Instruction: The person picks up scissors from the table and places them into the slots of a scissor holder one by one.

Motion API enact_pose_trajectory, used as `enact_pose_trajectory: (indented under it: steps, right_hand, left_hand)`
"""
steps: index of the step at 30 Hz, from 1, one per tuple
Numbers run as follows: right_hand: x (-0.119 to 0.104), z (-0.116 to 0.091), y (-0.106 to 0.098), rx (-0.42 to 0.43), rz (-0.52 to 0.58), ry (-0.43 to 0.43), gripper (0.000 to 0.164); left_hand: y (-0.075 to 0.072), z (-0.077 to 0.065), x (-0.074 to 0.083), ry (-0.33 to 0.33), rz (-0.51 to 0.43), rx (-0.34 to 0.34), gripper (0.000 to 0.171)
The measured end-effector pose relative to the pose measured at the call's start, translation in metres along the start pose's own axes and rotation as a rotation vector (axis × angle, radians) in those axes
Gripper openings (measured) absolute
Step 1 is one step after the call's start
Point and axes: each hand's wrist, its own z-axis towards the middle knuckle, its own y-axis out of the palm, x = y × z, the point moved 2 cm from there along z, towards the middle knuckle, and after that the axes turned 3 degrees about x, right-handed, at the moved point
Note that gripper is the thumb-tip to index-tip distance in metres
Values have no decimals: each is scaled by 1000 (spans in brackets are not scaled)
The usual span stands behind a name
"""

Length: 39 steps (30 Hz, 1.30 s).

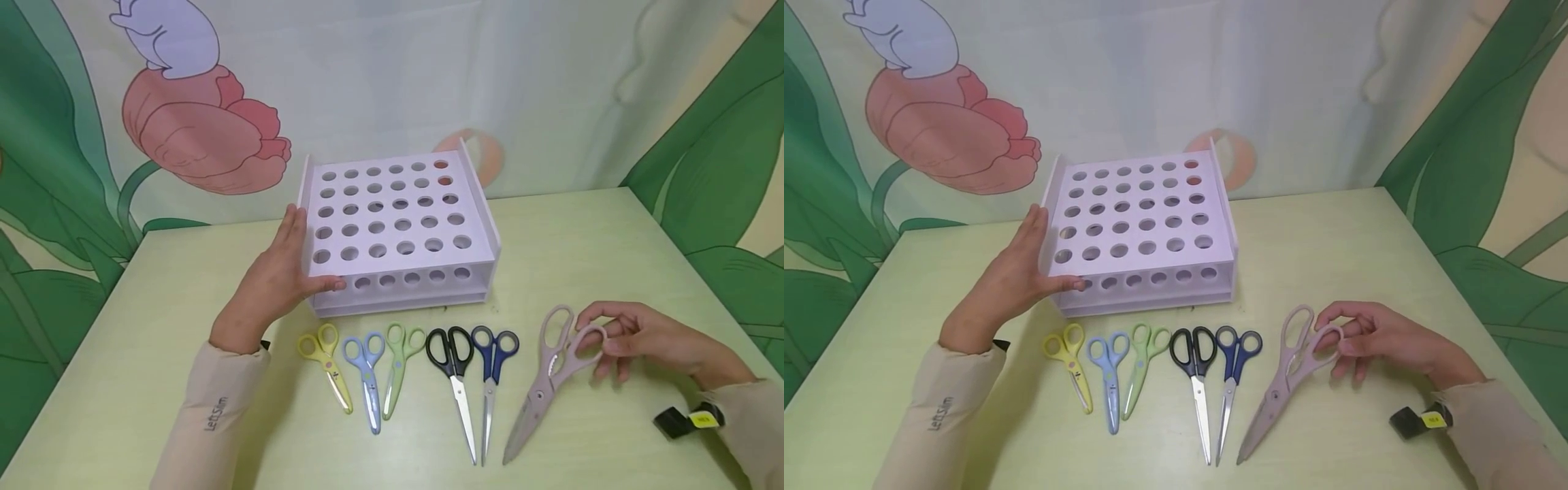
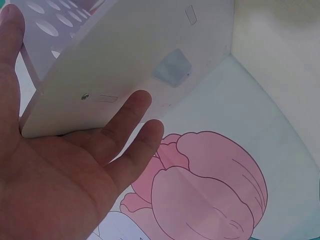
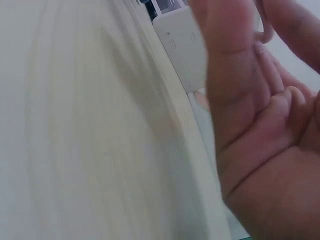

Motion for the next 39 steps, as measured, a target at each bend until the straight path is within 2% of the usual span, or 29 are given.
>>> enact_pose_trajectory:
  steps: [5, 7, 12, 23, 30, 33, 39]
  right_hand:
    - [-2, 1, 0, -33, 53, -62, 42]
    - [-4, 0, 0, -22, 72, -71, 46]
    - [-9, -5, -1, 18, 55, -94, 51]
    - [-34, -12, -1, 4, 38, -179, 51]
    - [-60, -4, 1, -9, 8, -374, 47]
    - [-72, -1, 5, 59, -18, -448, 46]
    - [-103, 10, 20, 286, -113, -543, 39]
  left_hand:
    - [-1, -1, 0, 0, -6, 3, 129]
    - [0, -1, 0, 0, -8, 2, 129]
    - [0, 0, 0, 0, -12, -2, 129]
    - [0, 1, 0, 0, -21, 2, 129]
    - [0, 1, 1, 2, -23, 4, 129]
    - [0, 1, 2, 3, -21, 6, 129]
    - [0, 0, 1, -1, -33, 12, 130]
